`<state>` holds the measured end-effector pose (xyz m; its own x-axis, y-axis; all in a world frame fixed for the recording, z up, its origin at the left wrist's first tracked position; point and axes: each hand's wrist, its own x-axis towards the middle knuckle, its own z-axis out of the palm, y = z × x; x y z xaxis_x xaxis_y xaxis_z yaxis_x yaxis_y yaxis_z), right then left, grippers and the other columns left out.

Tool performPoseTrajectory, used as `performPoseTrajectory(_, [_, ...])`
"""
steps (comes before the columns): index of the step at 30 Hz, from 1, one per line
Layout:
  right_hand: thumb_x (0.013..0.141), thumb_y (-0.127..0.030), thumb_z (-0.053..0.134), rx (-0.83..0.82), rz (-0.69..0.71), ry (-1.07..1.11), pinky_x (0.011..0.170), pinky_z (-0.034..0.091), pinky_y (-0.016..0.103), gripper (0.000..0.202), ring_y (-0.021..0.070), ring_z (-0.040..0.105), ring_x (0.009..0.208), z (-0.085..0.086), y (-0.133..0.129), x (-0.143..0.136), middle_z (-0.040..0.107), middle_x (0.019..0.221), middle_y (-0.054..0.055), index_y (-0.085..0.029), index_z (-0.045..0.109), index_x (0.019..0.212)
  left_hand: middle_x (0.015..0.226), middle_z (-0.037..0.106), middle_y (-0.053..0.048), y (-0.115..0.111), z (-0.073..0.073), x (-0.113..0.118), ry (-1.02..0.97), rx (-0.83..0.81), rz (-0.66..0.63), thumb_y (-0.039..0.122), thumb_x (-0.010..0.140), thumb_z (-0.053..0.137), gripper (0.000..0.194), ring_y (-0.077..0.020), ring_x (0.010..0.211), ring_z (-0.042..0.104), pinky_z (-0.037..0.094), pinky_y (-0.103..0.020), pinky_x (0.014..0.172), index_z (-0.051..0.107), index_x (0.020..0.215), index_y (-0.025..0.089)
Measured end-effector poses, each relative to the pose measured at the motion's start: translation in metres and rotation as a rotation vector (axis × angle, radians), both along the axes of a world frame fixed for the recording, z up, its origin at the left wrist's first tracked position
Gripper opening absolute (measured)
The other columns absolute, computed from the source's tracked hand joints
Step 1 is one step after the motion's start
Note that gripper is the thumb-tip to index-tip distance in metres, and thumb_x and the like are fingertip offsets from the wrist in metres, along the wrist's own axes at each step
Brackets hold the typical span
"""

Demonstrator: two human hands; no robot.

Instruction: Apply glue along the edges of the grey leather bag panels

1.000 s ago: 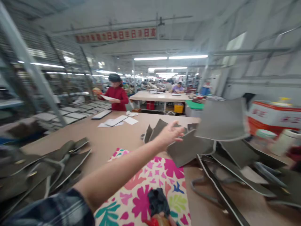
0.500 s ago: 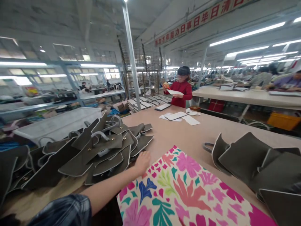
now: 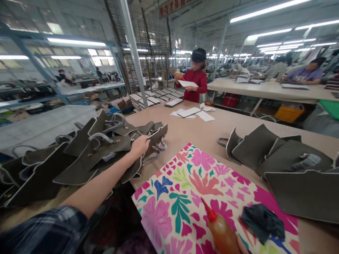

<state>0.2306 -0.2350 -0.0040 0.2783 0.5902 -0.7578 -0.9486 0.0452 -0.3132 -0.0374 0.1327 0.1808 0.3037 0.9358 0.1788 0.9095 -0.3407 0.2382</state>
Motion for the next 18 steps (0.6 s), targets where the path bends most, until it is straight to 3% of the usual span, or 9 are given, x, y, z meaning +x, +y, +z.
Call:
performPoseTrajectory(1, [0.073, -0.073, 0.055, 0.013, 0.011, -0.018, 0.047, 0.057, 0.043, 0.076, 0.031, 0.066, 0.092, 0.002, 0.0, -0.01, 0.063, 0.115, 0.012, -0.031, 0.043, 0.135, 0.104, 0.069, -0.012, -0.004, 0.007, -0.001, -0.115, 0.02, -0.024, 0.024, 0.092, 0.043, 0.026, -0.0209, 0.099, 0.063, 0.047, -0.029, 0.087, 0.067, 0.096, 0.013])
performPoseTrajectory(3, [0.074, -0.067, 0.06, 0.035, 0.012, -0.051, 0.056, 0.059, 0.05, 0.065, 0.0333, 0.063, 0.101, 0.008, -0.001, -0.023, 0.062, 0.12, 0.01, -0.032, 0.05, 0.128, 0.079, 0.068, -0.005, -0.016, 0.017, -0.003, -0.355, -0.029, -0.078, 0.024, 0.087, 0.049, 0.02, -0.0176, 0.081, 0.064, 0.048, -0.025, 0.076, 0.066, 0.082, 0.014])
performPoseTrajectory(6, [0.075, -0.062, 0.063, 0.067, 0.0, -0.109, 0.061, 0.058, 0.055, 0.054, 0.0346, 0.061, 0.107, 0.02, -0.002, -0.029, 0.06, 0.126, 0.007, -0.035, 0.054, 0.121, 0.048, 0.05, 0.006, -0.039, 0.031, -0.011, -0.771, -0.263, -0.085, 0.025, 0.08, 0.056, 0.014, -0.0097, 0.045, 0.049, 0.039, -0.019, 0.049, 0.062, 0.075, 0.014])
performPoseTrajectory(9, [0.076, -0.061, 0.062, 0.088, 0.006, -0.174, 0.065, 0.059, 0.049, 0.053, 0.0304, 0.06, 0.109, 0.027, -0.002, -0.03, 0.058, 0.129, 0.007, -0.034, 0.055, 0.122, 0.042, 0.041, 0.01, -0.063, 0.054, -0.022, -1.145, -0.502, -0.061, 0.027, 0.074, 0.066, 0.016, -0.0044, 0.034, 0.035, 0.028, -0.015, 0.037, 0.058, 0.073, 0.014])
performPoseTrajectory(13, [0.075, -0.063, 0.062, 0.103, 0.039, -0.283, 0.068, 0.058, 0.051, 0.058, 0.031, 0.061, 0.107, 0.03, -0.001, -0.032, 0.061, 0.123, 0.008, -0.032, 0.054, 0.123, 0.053, 0.053, 0.007, -0.089, 0.089, -0.016, -1.494, -0.713, -0.091, 0.023, 0.076, 0.069, 0.019, -0.0051, 0.041, 0.05, 0.041, -0.013, 0.041, 0.057, 0.086, 0.013])
performPoseTrajectory(15, [0.076, -0.063, 0.062, 0.109, 0.063, -0.351, 0.07, 0.058, 0.052, 0.056, 0.031, 0.06, 0.108, 0.03, 0.001, -0.034, 0.061, 0.122, 0.009, -0.032, 0.055, 0.122, 0.07, 0.063, 0.002, -0.098, 0.088, 0.003, -1.588, -0.791, -0.149, 0.019, 0.078, 0.069, 0.03, -0.009, 0.058, 0.064, 0.053, -0.018, 0.056, 0.056, 0.104, 0.013])
performPoseTrajectory(16, [0.077, -0.063, 0.061, 0.112, 0.077, -0.389, 0.071, 0.058, 0.051, 0.055, 0.0301, 0.06, 0.108, 0.03, 0.001, -0.034, 0.061, 0.122, 0.009, -0.031, 0.056, 0.121, 0.081, 0.066, -0.001, -0.102, 0.08, 0.015, -1.599, -0.827, -0.191, 0.016, 0.078, 0.069, 0.039, -0.0115, 0.069, 0.068, 0.057, -0.023, 0.065, 0.053, 0.113, 0.013])
performPoseTrajectory(18, [0.08, -0.063, 0.058, 0.118, 0.102, -0.475, 0.075, 0.058, 0.047, 0.053, 0.0276, 0.06, 0.108, 0.027, 0.001, -0.034, 0.061, 0.122, 0.009, -0.03, 0.056, 0.122, 0.103, 0.067, -0.007, -0.108, 0.05, 0.037, -1.512, -0.854, -0.278, 0.014, 0.079, 0.068, 0.049, -0.016, 0.091, 0.07, 0.057, -0.03, 0.082, 0.049, 0.124, 0.016])
